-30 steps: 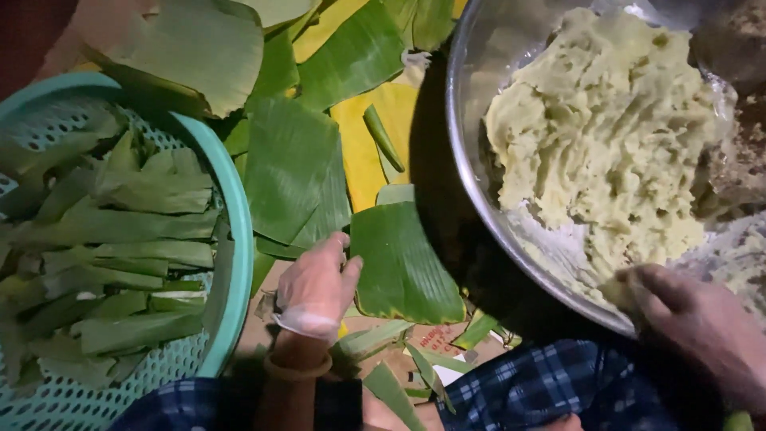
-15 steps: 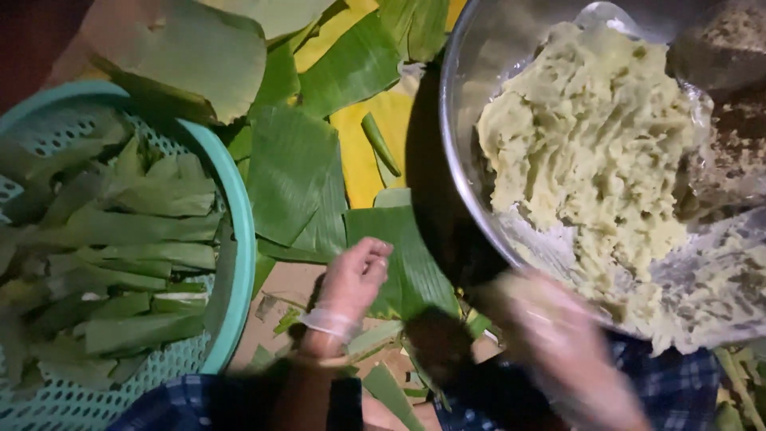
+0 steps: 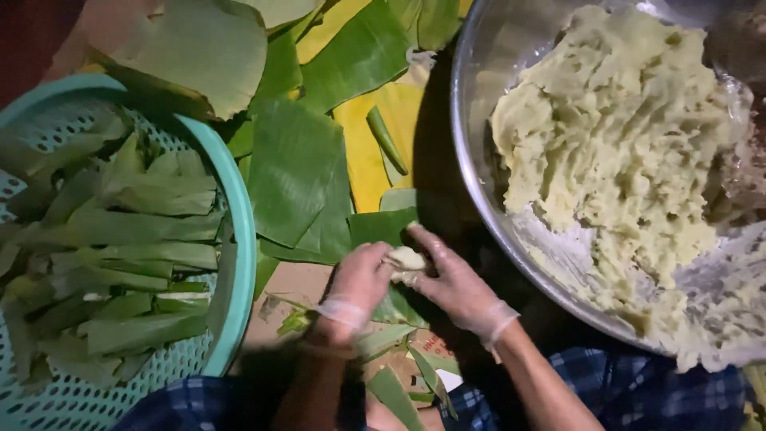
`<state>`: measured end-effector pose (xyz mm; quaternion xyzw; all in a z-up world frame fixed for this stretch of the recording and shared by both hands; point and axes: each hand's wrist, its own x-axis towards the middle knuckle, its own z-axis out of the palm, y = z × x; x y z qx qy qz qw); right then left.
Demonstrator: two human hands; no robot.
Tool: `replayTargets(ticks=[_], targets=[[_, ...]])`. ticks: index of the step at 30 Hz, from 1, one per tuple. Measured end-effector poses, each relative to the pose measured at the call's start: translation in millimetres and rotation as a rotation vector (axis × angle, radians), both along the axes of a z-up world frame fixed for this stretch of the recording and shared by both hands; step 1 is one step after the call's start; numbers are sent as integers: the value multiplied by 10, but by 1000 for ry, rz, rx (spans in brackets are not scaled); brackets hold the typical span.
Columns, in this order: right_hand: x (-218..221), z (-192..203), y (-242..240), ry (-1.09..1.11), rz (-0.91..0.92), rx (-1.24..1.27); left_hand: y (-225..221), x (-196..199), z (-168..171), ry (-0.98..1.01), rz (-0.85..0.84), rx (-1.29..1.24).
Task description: Portioning dough and filling into banana leaves and folding them to wrap the food items.
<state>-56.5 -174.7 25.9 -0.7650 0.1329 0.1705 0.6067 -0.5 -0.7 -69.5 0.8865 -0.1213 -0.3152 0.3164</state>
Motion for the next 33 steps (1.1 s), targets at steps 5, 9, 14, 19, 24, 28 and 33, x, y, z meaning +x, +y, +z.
replayTargets(ticks=[5, 9, 14, 19, 24, 28, 33], targets=[[-64, -441, -50, 194, -114, -110, -111, -23, 642, 238, 173, -115], [85, -367, 47, 220, -148, -231, -139, -55, -37, -48, 125, 76], [-85, -636, -17, -158, 36, -332, -98, -101, 392, -90, 100, -73], [-156, -717, -7, -368, 58, -534, -63, -86, 184, -91, 20, 56], [-403, 945, -507, -350, 306, -202, 30, -50, 77, 66, 92, 181], [-469, 1575, -1520, -371, 110, -265, 396, 56, -987, -27, -157, -106], [-135, 884, -3283, -402, -285, -1000, 896, 89, -2172, 12, 23, -136]])
